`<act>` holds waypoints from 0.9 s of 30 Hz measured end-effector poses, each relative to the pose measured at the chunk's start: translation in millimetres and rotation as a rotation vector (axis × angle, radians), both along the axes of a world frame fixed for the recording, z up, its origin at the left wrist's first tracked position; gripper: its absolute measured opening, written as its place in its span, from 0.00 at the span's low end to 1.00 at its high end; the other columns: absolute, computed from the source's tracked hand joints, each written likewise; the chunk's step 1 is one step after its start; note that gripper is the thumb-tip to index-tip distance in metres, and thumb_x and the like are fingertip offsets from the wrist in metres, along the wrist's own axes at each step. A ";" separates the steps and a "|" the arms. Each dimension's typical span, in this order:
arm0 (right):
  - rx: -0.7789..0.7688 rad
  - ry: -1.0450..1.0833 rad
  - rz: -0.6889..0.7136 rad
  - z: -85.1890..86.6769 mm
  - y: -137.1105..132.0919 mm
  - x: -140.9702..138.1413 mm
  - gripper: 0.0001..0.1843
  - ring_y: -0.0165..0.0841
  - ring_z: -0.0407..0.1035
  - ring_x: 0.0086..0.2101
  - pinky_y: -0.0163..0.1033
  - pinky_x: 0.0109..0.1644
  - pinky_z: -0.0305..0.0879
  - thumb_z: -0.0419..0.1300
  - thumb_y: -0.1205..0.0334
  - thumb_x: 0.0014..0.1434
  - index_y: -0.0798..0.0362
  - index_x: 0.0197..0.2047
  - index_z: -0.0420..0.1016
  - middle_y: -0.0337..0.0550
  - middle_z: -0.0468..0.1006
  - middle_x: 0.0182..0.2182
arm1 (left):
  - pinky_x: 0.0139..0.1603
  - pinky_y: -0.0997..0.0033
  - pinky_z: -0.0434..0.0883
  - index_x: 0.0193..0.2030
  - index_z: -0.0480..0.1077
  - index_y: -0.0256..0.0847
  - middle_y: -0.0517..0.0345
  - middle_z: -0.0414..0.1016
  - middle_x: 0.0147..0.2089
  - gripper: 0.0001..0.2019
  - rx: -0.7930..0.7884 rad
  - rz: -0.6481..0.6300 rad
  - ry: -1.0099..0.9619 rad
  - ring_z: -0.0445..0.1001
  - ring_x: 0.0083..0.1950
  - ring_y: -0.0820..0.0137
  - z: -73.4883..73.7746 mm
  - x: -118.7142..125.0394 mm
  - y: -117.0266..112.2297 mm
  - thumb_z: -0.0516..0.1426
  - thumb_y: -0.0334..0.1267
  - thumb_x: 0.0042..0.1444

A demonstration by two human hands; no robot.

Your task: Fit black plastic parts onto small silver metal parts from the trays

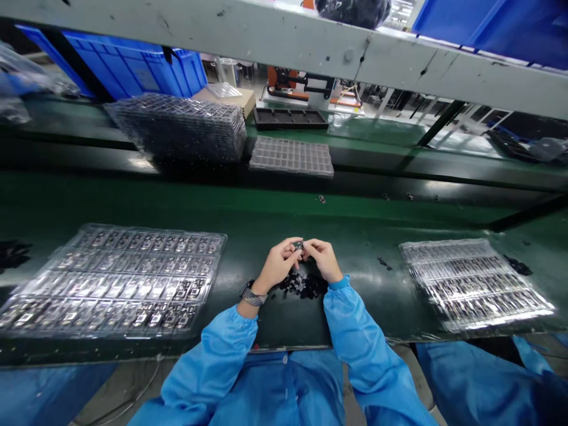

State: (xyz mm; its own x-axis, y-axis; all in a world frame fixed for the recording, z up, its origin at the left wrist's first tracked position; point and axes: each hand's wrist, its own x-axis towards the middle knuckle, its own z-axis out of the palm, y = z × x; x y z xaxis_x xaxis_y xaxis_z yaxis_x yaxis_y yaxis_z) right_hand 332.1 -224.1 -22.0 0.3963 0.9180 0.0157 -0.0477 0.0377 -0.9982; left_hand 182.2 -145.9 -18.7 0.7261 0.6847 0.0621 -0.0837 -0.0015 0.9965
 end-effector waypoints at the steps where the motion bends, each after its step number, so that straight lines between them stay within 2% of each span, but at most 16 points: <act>1: -0.008 -0.003 -0.002 1.0 -0.3 -0.3 0.21 0.31 0.68 0.25 0.37 0.33 0.68 0.69 0.40 0.55 0.52 0.30 0.80 0.39 0.77 0.23 | 0.31 0.74 0.71 0.58 0.71 0.35 0.62 0.71 0.31 0.21 0.001 -0.001 0.002 0.75 0.25 0.74 0.9 1.1 0.0 0.62 0.44 0.62; 4: -0.030 0.015 -0.027 0.7 -0.6 0.4 0.23 0.31 0.69 0.25 0.37 0.33 0.68 0.67 0.39 0.58 0.52 0.31 0.80 0.41 0.78 0.24 | 0.31 0.73 0.71 0.58 0.71 0.33 0.61 0.72 0.30 0.23 -0.014 -0.024 -0.001 0.75 0.25 0.73 9.8 -3.0 -0.6 0.62 0.46 0.61; 7: -0.043 0.007 -0.080 -5.0 0.3 4.7 0.24 0.31 0.70 0.24 0.37 0.31 0.69 0.66 0.38 0.59 0.53 0.34 0.81 0.43 0.79 0.26 | 0.34 0.72 0.72 0.61 0.70 0.34 0.58 0.75 0.33 0.24 -0.014 -0.035 0.042 0.76 0.27 0.73 29.0 -31.2 -7.8 0.60 0.47 0.64; 9: -0.038 -0.021 -0.121 -9.8 0.8 7.6 0.24 0.31 0.70 0.24 0.36 0.30 0.68 0.67 0.39 0.57 0.54 0.35 0.81 0.43 0.79 0.25 | 0.38 0.71 0.73 0.64 0.70 0.36 0.59 0.75 0.33 0.23 0.038 -0.025 0.151 0.75 0.28 0.73 46.3 -66.3 -17.8 0.58 0.46 0.66; 12: -0.045 -0.054 -0.132 -14.2 0.8 8.4 0.24 0.31 0.70 0.24 0.36 0.30 0.69 0.67 0.39 0.56 0.54 0.34 0.80 0.44 0.79 0.25 | 0.38 0.70 0.72 0.62 0.72 0.40 0.60 0.74 0.31 0.21 0.135 0.019 0.413 0.73 0.29 0.72 71.4 -135.2 -28.2 0.57 0.45 0.66; 15: -0.070 -0.083 -0.094 -15.2 0.8 5.5 0.25 0.32 0.71 0.24 0.38 0.31 0.70 0.67 0.38 0.56 0.55 0.34 0.80 0.46 0.79 0.25 | 0.32 0.71 0.70 0.55 0.75 0.41 0.61 0.73 0.29 0.20 0.177 0.193 0.637 0.71 0.27 0.71 82.2 -204.7 -15.6 0.61 0.49 0.61; 18: -0.074 -0.124 -0.091 -16.4 1.3 1.5 0.25 0.34 0.71 0.25 0.39 0.32 0.70 0.66 0.38 0.56 0.55 0.33 0.79 0.47 0.80 0.26 | 0.28 0.71 0.66 0.51 0.74 0.39 0.63 0.68 0.24 0.22 0.207 0.364 0.750 0.67 0.25 0.70 73.9 -253.4 16.4 0.61 0.53 0.57; 20: -0.071 -0.158 -0.091 -17.7 1.3 -0.8 0.25 0.35 0.72 0.26 0.39 0.32 0.70 0.65 0.38 0.57 0.54 0.33 0.78 0.47 0.80 0.26 | 0.27 0.72 0.63 0.49 0.73 0.38 0.65 0.66 0.22 0.23 0.222 0.401 0.807 0.66 0.24 0.69 62.3 -269.1 36.9 0.62 0.54 0.54; 23: -0.074 -0.202 -0.077 -19.1 0.8 -3.1 0.25 0.35 0.73 0.27 0.39 0.32 0.69 0.63 0.38 0.59 0.54 0.33 0.78 0.47 0.79 0.26 | 0.28 0.72 0.62 0.46 0.72 0.38 0.66 0.65 0.21 0.23 0.238 0.390 0.865 0.65 0.24 0.69 46.0 -272.5 53.5 0.61 0.54 0.52; 27: -0.081 -0.221 -0.073 -18.6 0.8 -4.1 0.25 0.36 0.72 0.26 0.39 0.31 0.69 0.61 0.38 0.60 0.54 0.33 0.77 0.47 0.79 0.26 | 0.30 0.71 0.62 0.48 0.72 0.37 0.68 0.62 0.22 0.24 0.261 0.342 0.885 0.65 0.25 0.69 35.1 -269.1 54.4 0.60 0.55 0.54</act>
State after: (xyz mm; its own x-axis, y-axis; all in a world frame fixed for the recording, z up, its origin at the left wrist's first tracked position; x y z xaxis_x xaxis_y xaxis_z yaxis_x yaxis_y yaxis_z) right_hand 328.0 -223.3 -40.6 0.4564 0.8890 0.0373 0.1721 -0.0470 -0.9840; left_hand -86.9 -91.4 16.5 0.3492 0.9086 -0.2291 0.7383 -0.1163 0.6644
